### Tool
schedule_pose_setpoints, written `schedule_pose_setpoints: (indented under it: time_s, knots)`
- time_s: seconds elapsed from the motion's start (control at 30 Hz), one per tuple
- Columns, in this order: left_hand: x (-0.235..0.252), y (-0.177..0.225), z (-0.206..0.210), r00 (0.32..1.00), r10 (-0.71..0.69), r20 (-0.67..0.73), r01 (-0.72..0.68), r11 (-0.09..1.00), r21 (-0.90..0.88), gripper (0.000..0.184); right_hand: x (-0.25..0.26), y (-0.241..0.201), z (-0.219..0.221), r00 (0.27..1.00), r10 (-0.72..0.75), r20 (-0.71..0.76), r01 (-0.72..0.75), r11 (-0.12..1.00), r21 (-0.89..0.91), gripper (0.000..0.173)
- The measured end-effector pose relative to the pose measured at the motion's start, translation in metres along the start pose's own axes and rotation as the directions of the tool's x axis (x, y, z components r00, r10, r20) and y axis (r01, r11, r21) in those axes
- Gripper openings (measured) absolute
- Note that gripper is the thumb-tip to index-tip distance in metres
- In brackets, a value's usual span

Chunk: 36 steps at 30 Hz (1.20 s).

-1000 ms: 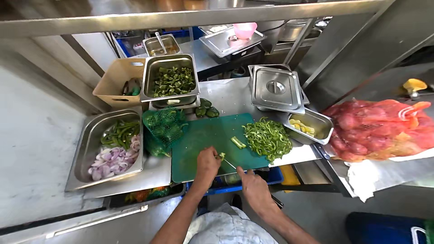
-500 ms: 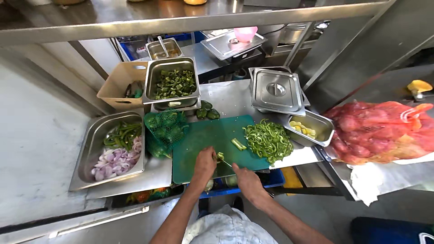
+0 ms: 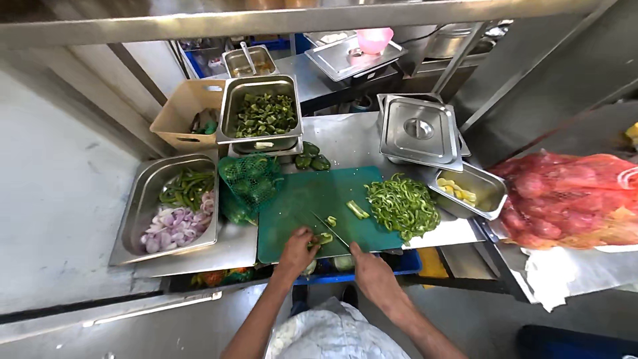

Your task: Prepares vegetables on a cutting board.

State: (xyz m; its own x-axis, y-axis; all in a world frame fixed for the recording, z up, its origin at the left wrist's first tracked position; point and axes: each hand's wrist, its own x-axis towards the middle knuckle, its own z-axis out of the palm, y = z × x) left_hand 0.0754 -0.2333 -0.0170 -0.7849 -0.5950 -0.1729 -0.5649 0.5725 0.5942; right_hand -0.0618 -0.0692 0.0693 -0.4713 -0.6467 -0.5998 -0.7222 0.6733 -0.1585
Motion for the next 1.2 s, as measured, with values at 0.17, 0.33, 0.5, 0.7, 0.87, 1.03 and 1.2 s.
schedule_pose_setpoints:
  time_s: [0.17,0.33,0.5,0.7,0.87,1.03,1.2]
  knots:
    - [0.010,0.005,0.001,1.000,0.021,0.023,-0.022,0.999,0.029,0.018,0.009,-0.008,0.018,0.999,0.020,0.045,-0.019,1.000,-0.019,0.056]
    - [0.006,-0.001,0.000,0.998,0.059,0.024,-0.060,0.998,0.022,0.021,0.029,0.003,0.014,0.992,-0.053,0.117,0.042,0.995,0.094,0.049]
    - [-0.005,-0.008,-0.014,0.998,0.051,-0.047,-0.053,0.998,-0.044,0.027,0.007,-0.004,-0.002,0.997,-0.028,0.075,0.026,0.999,0.029,0.047]
    - [-0.002,-0.017,-0.014,0.997,0.076,0.019,-0.076,0.997,-0.027,0.015,0.026,-0.017,0.019,0.993,-0.052,0.102,0.049,0.998,0.028,0.053]
    - [-0.006,-0.019,-0.020,0.998,0.060,0.001,-0.060,0.996,-0.070,0.018,0.016,-0.018,-0.002,0.989,-0.085,0.120,0.079,0.996,0.049,0.047]
    - [-0.007,-0.026,-0.015,0.992,0.128,-0.008,-0.128,0.989,-0.075,0.013,0.028,-0.027,0.022,0.975,-0.133,0.179,0.113,0.987,0.117,0.050]
    - [-0.003,-0.025,-0.004,0.980,0.088,-0.178,-0.117,0.980,-0.162,0.018,0.028,-0.002,-0.003,0.990,-0.128,0.065,0.108,0.961,0.255,0.043]
